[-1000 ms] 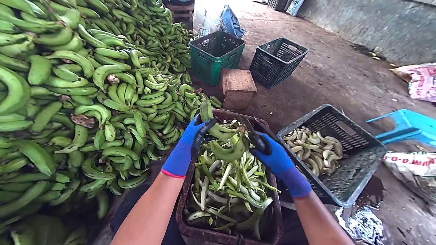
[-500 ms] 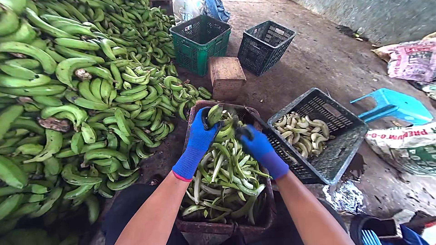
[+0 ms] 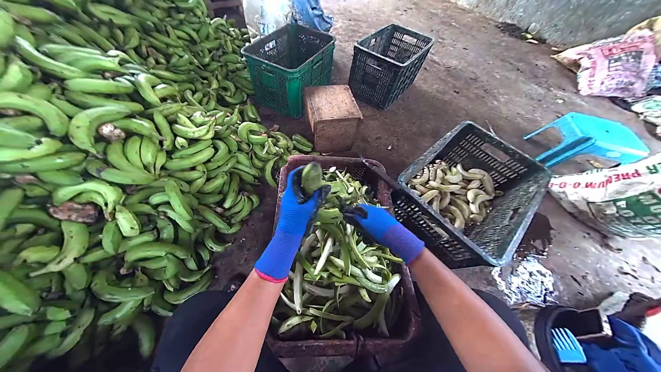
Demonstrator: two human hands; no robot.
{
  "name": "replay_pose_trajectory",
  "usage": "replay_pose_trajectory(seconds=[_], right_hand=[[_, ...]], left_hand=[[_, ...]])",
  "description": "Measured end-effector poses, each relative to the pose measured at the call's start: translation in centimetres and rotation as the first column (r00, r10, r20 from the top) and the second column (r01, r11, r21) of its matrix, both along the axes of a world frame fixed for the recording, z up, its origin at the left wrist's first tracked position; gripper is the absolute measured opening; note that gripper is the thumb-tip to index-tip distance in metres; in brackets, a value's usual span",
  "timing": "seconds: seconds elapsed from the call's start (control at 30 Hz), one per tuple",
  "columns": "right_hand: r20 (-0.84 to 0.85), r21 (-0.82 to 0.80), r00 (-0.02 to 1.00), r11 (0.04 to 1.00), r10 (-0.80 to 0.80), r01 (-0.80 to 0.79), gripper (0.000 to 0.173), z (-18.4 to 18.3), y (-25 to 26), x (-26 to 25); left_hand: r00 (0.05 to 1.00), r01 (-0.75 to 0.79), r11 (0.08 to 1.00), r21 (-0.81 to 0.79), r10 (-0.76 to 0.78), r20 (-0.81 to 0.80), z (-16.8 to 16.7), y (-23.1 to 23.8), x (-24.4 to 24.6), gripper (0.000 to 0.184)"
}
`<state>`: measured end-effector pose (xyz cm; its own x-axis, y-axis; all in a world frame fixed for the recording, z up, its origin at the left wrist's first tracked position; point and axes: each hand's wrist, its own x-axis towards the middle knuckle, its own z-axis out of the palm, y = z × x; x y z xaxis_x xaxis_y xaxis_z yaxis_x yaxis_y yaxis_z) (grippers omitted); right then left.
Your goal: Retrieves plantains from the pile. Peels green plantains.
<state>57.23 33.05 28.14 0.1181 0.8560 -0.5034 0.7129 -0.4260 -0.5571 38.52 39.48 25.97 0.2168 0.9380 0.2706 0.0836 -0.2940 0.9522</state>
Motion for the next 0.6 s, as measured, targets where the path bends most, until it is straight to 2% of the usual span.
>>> replay_pose_trajectory(seconds=[0.07,0.13,0.2,0.3,0.4,0.47,0.53,0.6], right_hand=[[-0.061,0.017,0.996,0.998,-0.061,0.063,0.044,0.7,0.0,-0.1],[-0.175,0.162,0.981,0.981,-0.078,0.107,0.043,0.5,-0.6,0.5],[-0.216,0.326,0.976,0.943,0.005,0.067,0.044,0.4,-1.7,1.3],[-0.063,0.559,0.977,0.819,0.202,-0.133,0.052,0.4,-3.2,1.0],[0.172,0.718,0.938,0.614,0.301,-0.329,0.05,-0.4,-4.2,-0.2],[0.265,0.754,0.917,0.529,0.299,-0.39,0.047,-0.9,-4.0,-0.3],[0.314,0.758,0.914,0.511,0.258,-0.405,0.046,-0.6,-3.6,-0.3],[0.357,0.78,0.924,0.503,0.133,-0.373,0.047,0.1,-2.7,-0.1]], left_hand=[[0.987,0.074,0.994,-0.084,-0.061,0.147,1.2,-0.1,-0.7,0.067],[0.961,0.168,0.969,-0.179,-0.121,0.249,1.7,-0.2,-1.7,0.064],[0.952,0.222,0.941,-0.257,-0.151,0.267,1.8,-0.1,-2.4,0.055],[0.951,0.25,0.925,-0.285,-0.178,0.254,1.9,0.4,-3.5,0.044],[0.957,0.243,0.919,-0.312,-0.173,0.234,2.3,0.3,-4.4,0.04],[0.957,0.247,0.92,-0.305,-0.183,0.223,2.7,-0.5,-4.4,0.039],[0.948,0.275,0.924,-0.267,-0.214,0.236,3.2,-1.6,-3.9,0.039],[0.952,0.273,0.927,-0.259,-0.221,0.213,3.4,-2.6,-3.4,0.04]])
